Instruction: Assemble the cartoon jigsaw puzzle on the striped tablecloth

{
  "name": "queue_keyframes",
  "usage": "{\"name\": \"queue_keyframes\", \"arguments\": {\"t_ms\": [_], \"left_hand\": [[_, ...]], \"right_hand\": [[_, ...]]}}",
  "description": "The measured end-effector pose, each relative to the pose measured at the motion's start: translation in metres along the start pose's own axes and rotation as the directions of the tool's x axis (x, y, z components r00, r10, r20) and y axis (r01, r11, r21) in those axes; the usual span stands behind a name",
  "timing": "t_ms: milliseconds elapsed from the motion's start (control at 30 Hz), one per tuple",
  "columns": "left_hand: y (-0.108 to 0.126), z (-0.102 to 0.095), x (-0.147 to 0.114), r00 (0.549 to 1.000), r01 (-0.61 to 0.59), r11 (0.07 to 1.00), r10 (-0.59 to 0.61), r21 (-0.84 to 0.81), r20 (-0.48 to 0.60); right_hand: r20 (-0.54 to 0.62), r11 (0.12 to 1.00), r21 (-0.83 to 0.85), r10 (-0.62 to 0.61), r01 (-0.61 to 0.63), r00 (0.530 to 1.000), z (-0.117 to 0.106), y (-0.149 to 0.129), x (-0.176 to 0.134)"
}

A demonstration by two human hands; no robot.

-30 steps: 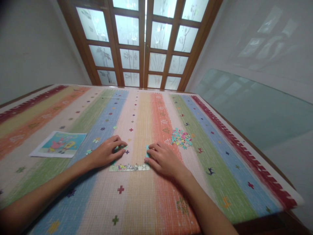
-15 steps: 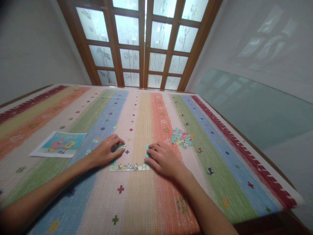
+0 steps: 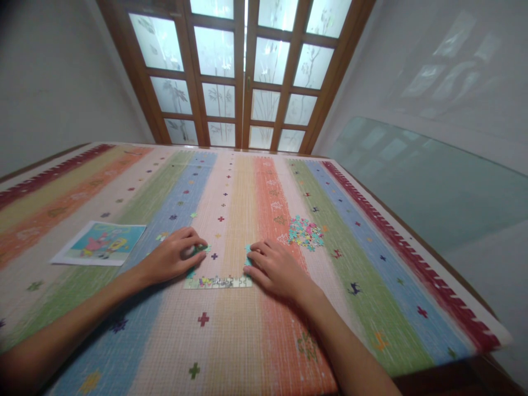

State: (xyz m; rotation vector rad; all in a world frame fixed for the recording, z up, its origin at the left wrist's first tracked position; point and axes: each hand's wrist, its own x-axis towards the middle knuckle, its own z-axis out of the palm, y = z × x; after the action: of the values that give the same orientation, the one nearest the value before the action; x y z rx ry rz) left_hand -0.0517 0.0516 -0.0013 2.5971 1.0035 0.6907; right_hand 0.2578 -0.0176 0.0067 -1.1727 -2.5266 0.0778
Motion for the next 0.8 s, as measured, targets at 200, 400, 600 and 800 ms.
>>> {"name": "queue_keyframes", "arguments": {"t_ms": [200,400,600,800], "left_hand": [[-0.0038,-0.0008,-0.0036,0.992,-0.128,0.990,0.127,0.061,0.026],[-0.0038,0.0025,-0.0043,0.977,-0.213,0.974,0.213,0.081,0.015],[-0.0026,0.0056,-0.0056,0.976,-0.215,0.975,0.216,0.049,-0.011],[-0.0051,0.0060,-0.0062,0.983,-0.186,0.983,0.186,0.003,0.010]], "right_hand": [[-0.006,1.000,-0.005,-0.008,0.008,1.000,0.0008,0.0012,-0.0003],[0.002,1.000,-0.016,-0.012,0.012,1.000,0.0006,-0.0002,0.0001],[0.016,1.000,-0.023,-0.004,0.004,1.000,0.0024,0.0011,-0.0010],[0.015,1.000,-0.025,-0.015,0.016,1.000,0.0017,0.0008,-0.0007]]}}
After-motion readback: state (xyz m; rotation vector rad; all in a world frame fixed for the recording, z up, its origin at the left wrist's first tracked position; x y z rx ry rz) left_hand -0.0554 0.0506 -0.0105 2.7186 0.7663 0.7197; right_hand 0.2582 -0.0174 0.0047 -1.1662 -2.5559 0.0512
